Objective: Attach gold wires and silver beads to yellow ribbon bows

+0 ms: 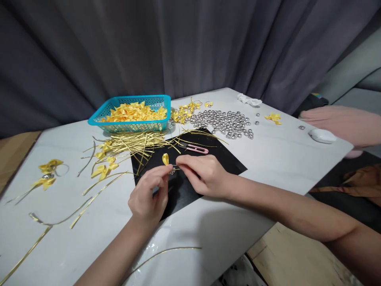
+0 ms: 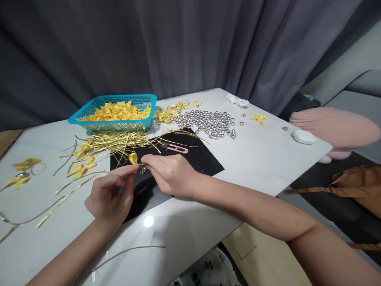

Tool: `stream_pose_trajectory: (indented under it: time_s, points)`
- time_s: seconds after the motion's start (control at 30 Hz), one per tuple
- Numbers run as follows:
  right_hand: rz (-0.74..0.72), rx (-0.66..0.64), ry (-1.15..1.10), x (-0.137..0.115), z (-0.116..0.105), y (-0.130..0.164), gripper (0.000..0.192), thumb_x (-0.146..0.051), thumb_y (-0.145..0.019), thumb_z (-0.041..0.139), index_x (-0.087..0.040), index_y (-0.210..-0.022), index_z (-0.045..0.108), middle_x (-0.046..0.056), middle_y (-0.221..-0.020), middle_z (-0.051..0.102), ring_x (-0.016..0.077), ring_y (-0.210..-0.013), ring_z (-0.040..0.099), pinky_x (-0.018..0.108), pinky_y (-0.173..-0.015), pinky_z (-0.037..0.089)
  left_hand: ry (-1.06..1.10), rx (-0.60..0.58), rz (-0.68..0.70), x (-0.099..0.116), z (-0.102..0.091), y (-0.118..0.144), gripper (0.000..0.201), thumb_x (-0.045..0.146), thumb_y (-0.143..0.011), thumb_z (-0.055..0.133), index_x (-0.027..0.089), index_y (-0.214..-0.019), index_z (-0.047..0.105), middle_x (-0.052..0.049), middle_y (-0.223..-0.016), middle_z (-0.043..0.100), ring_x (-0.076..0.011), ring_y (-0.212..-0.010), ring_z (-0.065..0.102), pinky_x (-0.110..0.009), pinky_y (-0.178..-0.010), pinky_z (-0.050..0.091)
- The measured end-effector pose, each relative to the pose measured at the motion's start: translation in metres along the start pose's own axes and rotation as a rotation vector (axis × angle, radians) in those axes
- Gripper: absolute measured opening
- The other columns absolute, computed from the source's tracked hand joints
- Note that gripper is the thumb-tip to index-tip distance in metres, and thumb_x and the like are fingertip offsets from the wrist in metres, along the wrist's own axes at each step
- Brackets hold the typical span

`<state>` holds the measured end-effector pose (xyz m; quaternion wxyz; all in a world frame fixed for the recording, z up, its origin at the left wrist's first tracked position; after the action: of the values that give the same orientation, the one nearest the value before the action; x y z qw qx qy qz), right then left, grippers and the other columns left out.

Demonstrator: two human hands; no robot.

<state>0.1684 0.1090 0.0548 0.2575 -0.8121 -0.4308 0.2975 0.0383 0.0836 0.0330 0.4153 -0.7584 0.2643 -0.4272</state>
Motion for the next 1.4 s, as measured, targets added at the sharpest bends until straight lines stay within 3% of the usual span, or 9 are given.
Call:
stream_pose_trajectory:
  time_s: [0.1, 0.2, 0.4, 0.5, 0.6, 1.07, 1.23, 1.4]
  points:
    - [-0.009, -0.007, -0.017, 0.000, 0.000, -0.001, 0.016, -0.010, -0.090, 0.037, -0.013, -0.097, 0.052, 0.005, -0.077, 0.066, 0.0096, -0.063, 0.060, 0.019, -0.059, 0.044, -0.015, -0.013, 0.042, 0.001, 0.001, -0.001, 0.031, -0.005, -0.073, 0.058, 0.023, -0.078, 0.046, 0.000, -0.086, 0.073, -0.0151, -0.082, 0.070, -0.026, -0.067, 0.055]
    - [0.006, 0.007, -0.044, 0.002, 0.002, 0.000, 0.015, -0.010, -0.090, 0.038, -0.013, -0.095, 0.052, 0.004, -0.076, 0.065, 0.0092, -0.061, 0.058, 0.019, -0.057, 0.043, -0.009, -0.023, 0.001, 0.000, 0.002, 0.000, 0.029, -0.003, -0.074, 0.059, 0.023, -0.077, 0.046, 0.000, -0.086, 0.073, -0.0157, -0.082, 0.070, -0.028, -0.067, 0.055]
    - [0.235, 0.056, -0.201, 0.014, 0.012, 0.006, 0.008, -0.014, -0.089, 0.040, -0.016, -0.091, 0.047, -0.004, -0.063, 0.053, 0.0053, -0.045, 0.040, 0.018, -0.047, 0.031, 0.098, 0.145, -0.405, -0.013, -0.001, 0.002, 0.027, 0.010, -0.070, 0.070, 0.022, -0.085, 0.050, 0.000, -0.086, 0.064, -0.0144, -0.080, 0.066, -0.027, -0.067, 0.056]
    - [0.286, 0.057, -0.282, 0.014, 0.016, 0.008, 0.006, -0.016, -0.090, 0.040, -0.017, -0.092, 0.045, -0.006, -0.059, 0.048, 0.0047, -0.043, 0.035, 0.018, -0.047, 0.029, 0.089, 0.106, -0.517, -0.016, 0.002, 0.003, 0.023, 0.017, -0.071, 0.071, 0.021, -0.089, 0.057, 0.001, -0.082, 0.063, -0.0128, -0.073, 0.065, -0.026, -0.068, 0.056]
    - [0.295, 0.041, -0.340, 0.012, 0.017, 0.008, 0.005, -0.016, -0.090, 0.040, -0.017, -0.092, 0.044, -0.007, -0.058, 0.044, 0.0046, -0.043, 0.033, 0.018, -0.047, 0.029, 0.003, 0.069, -0.460, -0.015, 0.001, 0.003, 0.010, 0.017, -0.077, 0.065, 0.021, -0.085, 0.063, 0.001, -0.080, 0.067, -0.0133, -0.072, 0.065, -0.026, -0.070, 0.054]
    - [0.393, 0.061, -0.527, 0.010, 0.020, 0.007, 0.004, -0.019, -0.091, 0.039, -0.018, -0.088, 0.041, -0.008, -0.058, 0.038, 0.0051, -0.046, 0.032, 0.018, -0.048, 0.027, -0.080, -0.034, -0.074, 0.002, 0.001, -0.007, 0.028, 0.004, -0.078, 0.058, 0.025, -0.096, 0.066, -0.002, -0.086, 0.072, -0.0174, -0.080, 0.066, -0.028, -0.073, 0.051]
    - [0.424, 0.061, -0.615, 0.012, 0.022, 0.008, 0.005, -0.023, -0.092, 0.039, -0.019, -0.090, 0.041, -0.007, -0.060, 0.040, 0.0057, -0.048, 0.034, 0.018, -0.048, 0.029, -0.055, -0.035, -0.038, 0.007, 0.002, -0.009, 0.033, 0.002, -0.076, 0.059, 0.025, -0.097, 0.067, -0.002, -0.088, 0.072, -0.0170, -0.081, 0.067, -0.028, -0.075, 0.051]
    - [0.415, 0.023, -0.698, 0.013, 0.026, 0.008, 0.005, -0.024, -0.092, 0.039, -0.019, -0.092, 0.040, -0.003, -0.067, 0.048, 0.0077, -0.059, 0.048, 0.019, -0.055, 0.040, -0.086, -0.027, 0.003, 0.012, 0.001, -0.009, 0.038, -0.001, -0.075, 0.060, 0.025, -0.101, 0.067, -0.003, -0.093, 0.072, -0.0166, -0.085, 0.067, -0.027, -0.078, 0.051]
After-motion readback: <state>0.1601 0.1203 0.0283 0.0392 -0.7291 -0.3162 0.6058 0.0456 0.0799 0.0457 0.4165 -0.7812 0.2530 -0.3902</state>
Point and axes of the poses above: each hand's wrist, its own y-axis away from the middle knuckle, its own z-axis out of the palm, x = y × z, the point moved 6 cm from there along -y, towards the middle knuckle
